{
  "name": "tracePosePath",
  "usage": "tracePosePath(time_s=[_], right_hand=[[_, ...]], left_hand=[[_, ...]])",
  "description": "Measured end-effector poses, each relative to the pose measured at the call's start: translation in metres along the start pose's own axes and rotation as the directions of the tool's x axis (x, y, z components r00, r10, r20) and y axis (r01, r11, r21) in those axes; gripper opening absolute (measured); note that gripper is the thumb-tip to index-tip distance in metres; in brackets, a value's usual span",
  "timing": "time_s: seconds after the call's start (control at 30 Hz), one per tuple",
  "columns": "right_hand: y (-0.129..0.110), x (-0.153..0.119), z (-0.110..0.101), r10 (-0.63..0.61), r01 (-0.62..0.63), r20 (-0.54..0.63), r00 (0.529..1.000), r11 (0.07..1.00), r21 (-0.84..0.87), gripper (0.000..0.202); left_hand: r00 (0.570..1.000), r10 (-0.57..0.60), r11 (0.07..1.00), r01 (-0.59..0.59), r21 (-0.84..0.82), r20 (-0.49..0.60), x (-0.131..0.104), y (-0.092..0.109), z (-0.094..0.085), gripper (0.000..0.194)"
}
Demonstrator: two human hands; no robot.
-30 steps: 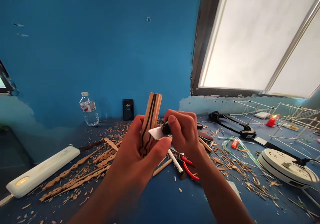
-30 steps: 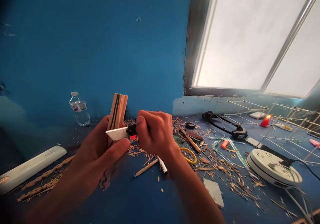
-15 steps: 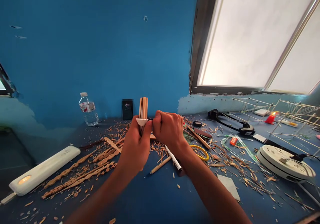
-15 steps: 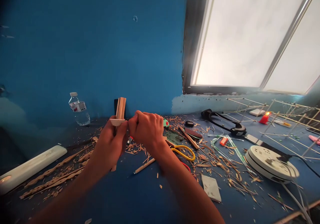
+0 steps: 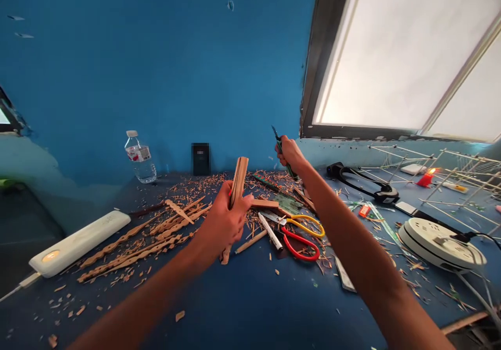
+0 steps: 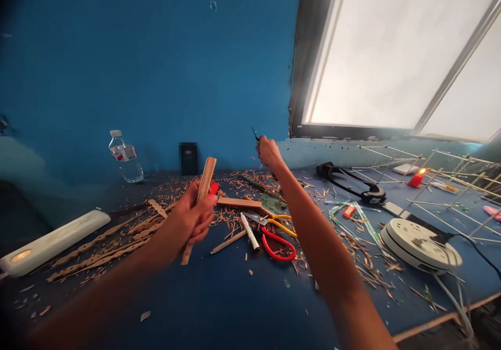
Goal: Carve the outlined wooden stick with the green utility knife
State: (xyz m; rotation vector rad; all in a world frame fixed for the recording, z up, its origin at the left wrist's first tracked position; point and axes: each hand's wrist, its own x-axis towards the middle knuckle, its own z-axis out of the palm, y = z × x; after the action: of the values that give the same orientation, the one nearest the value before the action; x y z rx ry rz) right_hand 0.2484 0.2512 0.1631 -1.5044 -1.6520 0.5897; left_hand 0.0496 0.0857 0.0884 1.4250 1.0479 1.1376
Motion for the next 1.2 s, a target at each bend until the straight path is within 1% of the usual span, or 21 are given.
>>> tracePosePath(time_s=[0.03, 0.1, 0.17, 0.23, 0.27, 0.33, 0.4, 0.43, 0.47, 0.53, 0.57, 0.63, 0.7, 0.73, 0.8, 0.87, 0.93, 1.0, 1.07, 1.13, 1.2], right_hand=[[0.01, -0.005, -0.001, 0.005, -0.007, 0.088, 0.996, 1.0, 0.023, 0.035], [0.03, -0.024, -0.002, -0.01, -0.001, 0.259, 0.966, 0.999, 0.045, 0.034], [0.048, -0.051, -0.002, -0.064, 0.034, 0.389, 0.919, 0.996, 0.083, 0.034], [0.063, -0.083, -0.001, -0.125, 0.076, 0.47, 0.874, 0.99, 0.121, 0.026], [0.068, -0.098, 0.0, -0.142, 0.088, 0.491, 0.86, 0.987, 0.132, 0.027], [0.076, -0.127, 0.006, -0.154, 0.102, 0.521, 0.84, 0.987, 0.127, 0.03], [0.084, -0.152, 0.013, -0.164, 0.123, 0.556, 0.815, 0.986, 0.11, 0.031], [0.089, -0.162, 0.017, -0.188, 0.166, 0.566, 0.802, 0.982, 0.092, 0.032], [0.094, -0.171, 0.021, -0.203, 0.194, 0.575, 0.793, 0.978, 0.078, 0.033], [0.104, -0.185, 0.026, -0.233, 0.233, 0.507, 0.83, 0.97, 0.065, 0.036], [0.108, -0.19, 0.028, -0.235, 0.238, 0.47, 0.851, 0.97, 0.054, 0.037], [0.114, -0.197, 0.032, -0.188, 0.19, 0.411, 0.892, 0.981, 0.037, 0.035], [0.116, -0.199, 0.036, -0.108, 0.103, 0.392, 0.914, 0.994, 0.033, 0.024], [0.116, -0.199, 0.039, -0.076, 0.068, 0.39, 0.918, 0.997, 0.033, 0.018], [0.117, -0.198, 0.042, -0.041, 0.033, 0.389, 0.92, 0.999, 0.028, 0.016], [0.119, -0.195, 0.045, -0.043, 0.042, 0.373, 0.927, 0.999, 0.01, 0.022], [0.123, -0.193, 0.048, -0.067, 0.086, 0.366, 0.928, 0.996, -0.036, 0.026], [0.126, -0.193, 0.051, -0.121, 0.167, 0.38, 0.917, 0.982, -0.092, 0.027], [0.126, -0.192, 0.054, -0.181, 0.246, 0.41, 0.894, 0.963, -0.114, 0.03], [0.122, -0.19, 0.053, -0.211, 0.287, 0.459, 0.863, 0.953, -0.1, 0.033], [0.118, -0.189, 0.042, -0.212, 0.292, 0.451, 0.867, 0.949, -0.115, 0.036]], left_hand=[[0.999, -0.019, 1.0, 0.018, 0.004, 0.041, -0.005, -0.001, -0.008, 0.026], [0.991, -0.058, 0.997, 0.05, 0.066, 0.12, -0.019, -0.007, -0.024, 0.021], [0.976, -0.098, 0.977, 0.057, 0.205, 0.196, -0.035, -0.016, -0.038, 0.027], [0.951, -0.125, 0.926, 0.01, 0.376, 0.282, -0.048, -0.028, -0.051, 0.032], [0.93, -0.136, 0.893, -0.034, 0.449, 0.342, -0.053, -0.035, -0.056, 0.032], [0.867, -0.149, 0.833, -0.149, 0.533, 0.475, -0.056, -0.05, -0.067, 0.032], [0.798, -0.166, 0.799, -0.236, 0.554, 0.579, -0.055, -0.066, -0.078, 0.042], [0.784, -0.157, 0.773, -0.281, 0.568, 0.601, -0.054, -0.073, -0.085, 0.047], [0.791, -0.135, 0.736, -0.324, 0.595, 0.597, -0.054, -0.08, -0.092, 0.052], [0.84, -0.053, 0.648, -0.383, 0.659, 0.54, -0.055, -0.09, -0.108, 0.058], [0.867, -0.005, 0.616, -0.389, 0.685, 0.498, -0.056, -0.095, -0.116, 0.057], [0.9, 0.048, 0.61, -0.37, 0.701, 0.434, -0.057, -0.102, -0.128, 0.045], [0.899, 0.078, 0.628, -0.38, 0.679, 0.431, -0.056, -0.11, -0.134, 0.035], [0.892, 0.094, 0.636, -0.396, 0.663, 0.442, -0.055, -0.113, -0.135, 0.033], [0.891, 0.117, 0.665, -0.398, 0.632, 0.438, -0.052, -0.12, -0.133, 0.034], [0.919, 0.107, 0.704, -0.34, 0.623, 0.38, -0.05, -0.123, -0.13, 0.032], [0.947, 0.079, 0.737, -0.266, 0.622, 0.311, -0.049, -0.122, -0.129, 0.029], [0.958, 0.059, 0.765, -0.224, 0.603, 0.28, -0.049, -0.12, -0.131, 0.026], [0.957, 0.02, 0.781, -0.195, 0.593, 0.289, -0.05, -0.117, -0.132, 0.025], [0.949, -0.012, 0.763, -0.195, 0.617, 0.314, -0.051, -0.115, -0.134, 0.025], [0.932, -0.001, 0.723, -0.249, 0.644, 0.362, -0.051, -0.115, -0.135, 0.026]])
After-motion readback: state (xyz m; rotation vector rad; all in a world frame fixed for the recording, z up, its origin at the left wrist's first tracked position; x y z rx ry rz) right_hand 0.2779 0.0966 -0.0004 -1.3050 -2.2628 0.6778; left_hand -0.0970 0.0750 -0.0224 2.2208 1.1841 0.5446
